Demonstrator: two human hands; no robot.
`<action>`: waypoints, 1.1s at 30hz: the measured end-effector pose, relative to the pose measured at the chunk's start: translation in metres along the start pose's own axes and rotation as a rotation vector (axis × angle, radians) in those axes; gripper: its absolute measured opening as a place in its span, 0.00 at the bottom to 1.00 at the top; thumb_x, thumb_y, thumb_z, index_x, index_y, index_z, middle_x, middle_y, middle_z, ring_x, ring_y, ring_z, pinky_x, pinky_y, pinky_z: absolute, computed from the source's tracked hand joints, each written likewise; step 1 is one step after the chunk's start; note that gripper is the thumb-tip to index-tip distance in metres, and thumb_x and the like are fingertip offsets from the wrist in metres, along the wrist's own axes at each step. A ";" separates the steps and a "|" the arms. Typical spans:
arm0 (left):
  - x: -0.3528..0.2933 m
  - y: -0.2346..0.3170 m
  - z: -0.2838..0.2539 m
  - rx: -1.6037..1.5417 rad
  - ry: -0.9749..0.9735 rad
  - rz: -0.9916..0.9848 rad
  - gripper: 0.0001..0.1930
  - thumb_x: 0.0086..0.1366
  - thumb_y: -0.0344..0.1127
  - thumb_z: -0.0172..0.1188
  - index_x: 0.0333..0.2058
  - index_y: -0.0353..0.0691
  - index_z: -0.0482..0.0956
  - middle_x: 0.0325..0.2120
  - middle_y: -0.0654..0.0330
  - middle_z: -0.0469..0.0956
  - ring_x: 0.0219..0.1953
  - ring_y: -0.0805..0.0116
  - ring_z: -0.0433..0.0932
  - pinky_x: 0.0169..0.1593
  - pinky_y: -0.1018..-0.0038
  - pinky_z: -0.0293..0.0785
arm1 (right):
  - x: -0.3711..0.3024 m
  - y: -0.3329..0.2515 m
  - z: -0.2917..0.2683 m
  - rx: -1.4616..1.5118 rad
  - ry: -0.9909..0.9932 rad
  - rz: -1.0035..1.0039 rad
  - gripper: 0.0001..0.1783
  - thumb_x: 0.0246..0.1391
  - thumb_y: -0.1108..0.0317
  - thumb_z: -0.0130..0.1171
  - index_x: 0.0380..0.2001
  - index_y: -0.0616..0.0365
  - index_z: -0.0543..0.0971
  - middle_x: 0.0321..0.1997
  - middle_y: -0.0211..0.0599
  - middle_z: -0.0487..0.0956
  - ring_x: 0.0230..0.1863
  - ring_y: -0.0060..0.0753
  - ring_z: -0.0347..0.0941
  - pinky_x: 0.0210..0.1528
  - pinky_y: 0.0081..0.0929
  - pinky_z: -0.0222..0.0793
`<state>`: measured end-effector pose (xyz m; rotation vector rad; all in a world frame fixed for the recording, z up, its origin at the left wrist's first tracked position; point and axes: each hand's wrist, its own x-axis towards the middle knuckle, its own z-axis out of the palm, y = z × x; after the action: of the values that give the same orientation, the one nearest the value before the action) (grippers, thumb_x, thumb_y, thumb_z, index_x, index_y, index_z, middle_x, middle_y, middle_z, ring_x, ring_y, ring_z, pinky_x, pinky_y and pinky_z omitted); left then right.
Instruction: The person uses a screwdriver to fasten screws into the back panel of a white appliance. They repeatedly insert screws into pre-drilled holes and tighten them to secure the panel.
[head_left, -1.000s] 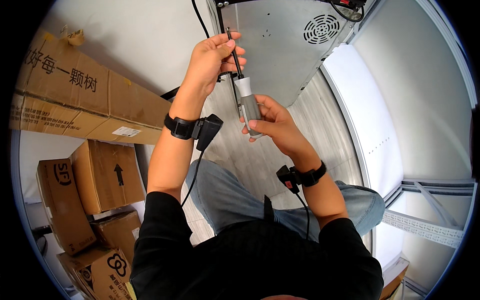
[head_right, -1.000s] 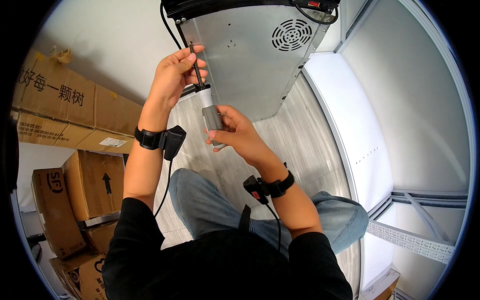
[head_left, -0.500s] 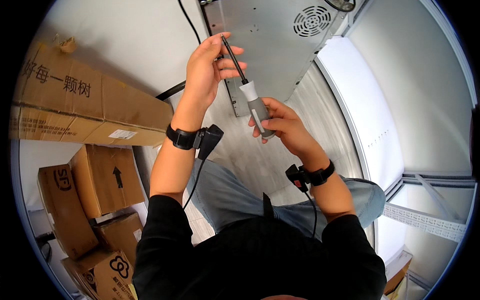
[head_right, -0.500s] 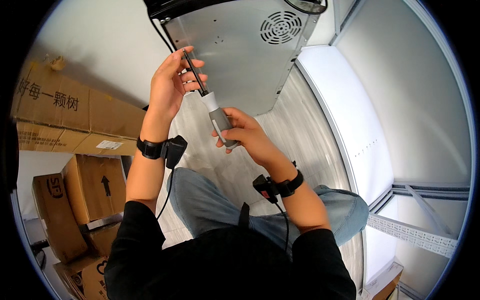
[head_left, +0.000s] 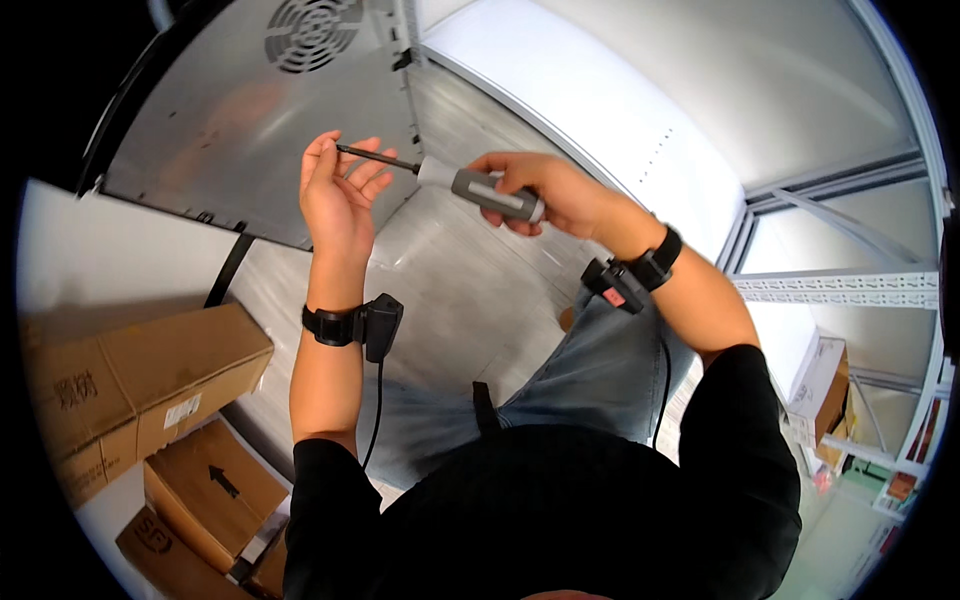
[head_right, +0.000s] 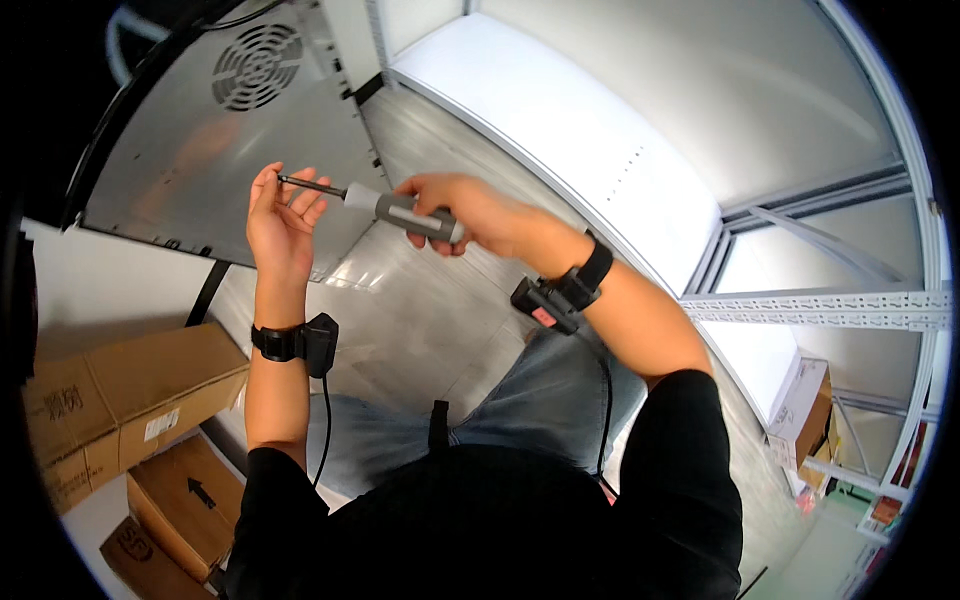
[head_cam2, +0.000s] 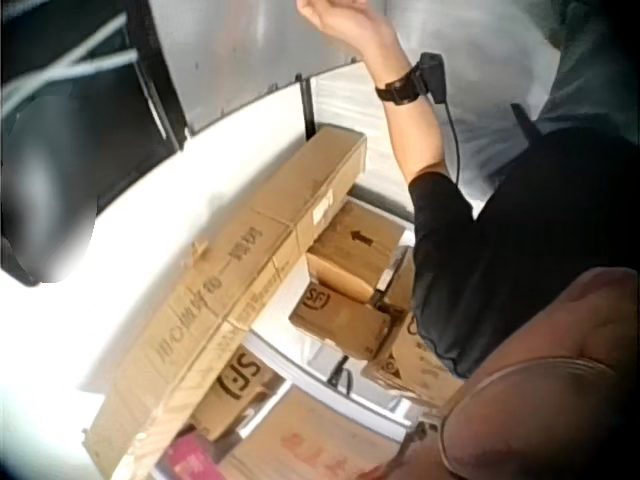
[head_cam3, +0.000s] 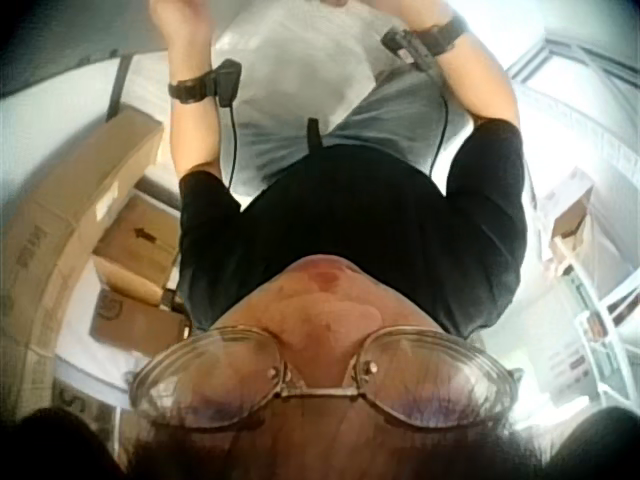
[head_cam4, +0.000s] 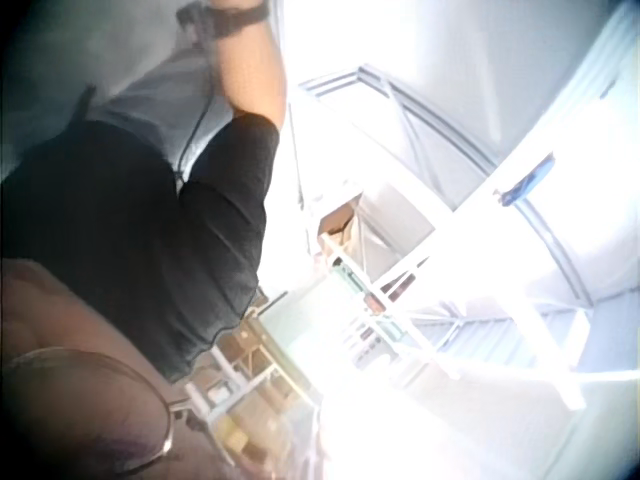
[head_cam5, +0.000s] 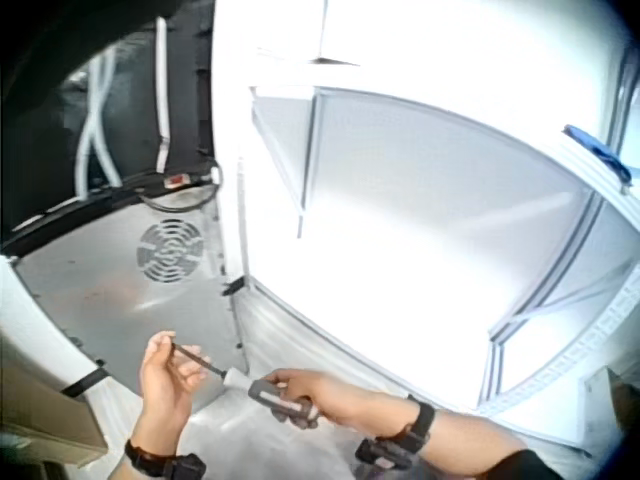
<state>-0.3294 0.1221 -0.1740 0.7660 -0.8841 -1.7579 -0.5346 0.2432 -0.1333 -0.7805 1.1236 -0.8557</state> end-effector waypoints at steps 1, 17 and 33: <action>0.004 -0.011 0.013 -0.037 -0.019 -0.035 0.10 0.71 0.37 0.40 0.43 0.39 0.66 0.38 0.49 0.77 0.38 0.54 0.81 0.33 0.71 0.80 | -0.006 -0.006 -0.018 -0.029 0.023 0.004 0.26 0.49 0.65 0.45 0.52 0.67 0.68 0.23 0.35 0.76 0.13 0.17 0.64 0.13 0.14 0.55; 0.084 -0.269 0.141 0.102 -0.249 -0.336 0.07 0.68 0.37 0.52 0.39 0.41 0.72 0.41 0.56 0.79 0.33 0.73 0.77 0.38 0.78 0.74 | -0.040 0.105 -0.330 -0.117 0.192 -0.011 0.22 0.57 0.56 0.53 0.47 0.63 0.72 0.18 0.32 0.73 0.07 0.11 0.55 0.06 0.07 0.44; 0.192 -0.447 0.291 0.433 -0.409 -0.617 0.05 0.65 0.33 0.55 0.33 0.39 0.76 0.34 0.57 0.80 0.28 0.78 0.74 0.36 0.82 0.73 | -0.064 0.224 -0.486 0.602 0.444 0.001 0.15 0.56 0.61 0.50 0.44 0.58 0.71 0.16 0.34 0.70 0.09 0.16 0.53 0.12 0.14 0.48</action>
<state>-0.8443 0.1153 -0.4125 1.0564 -1.4446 -2.3527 -0.9753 0.3553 -0.4220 -0.0885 1.1543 -1.3231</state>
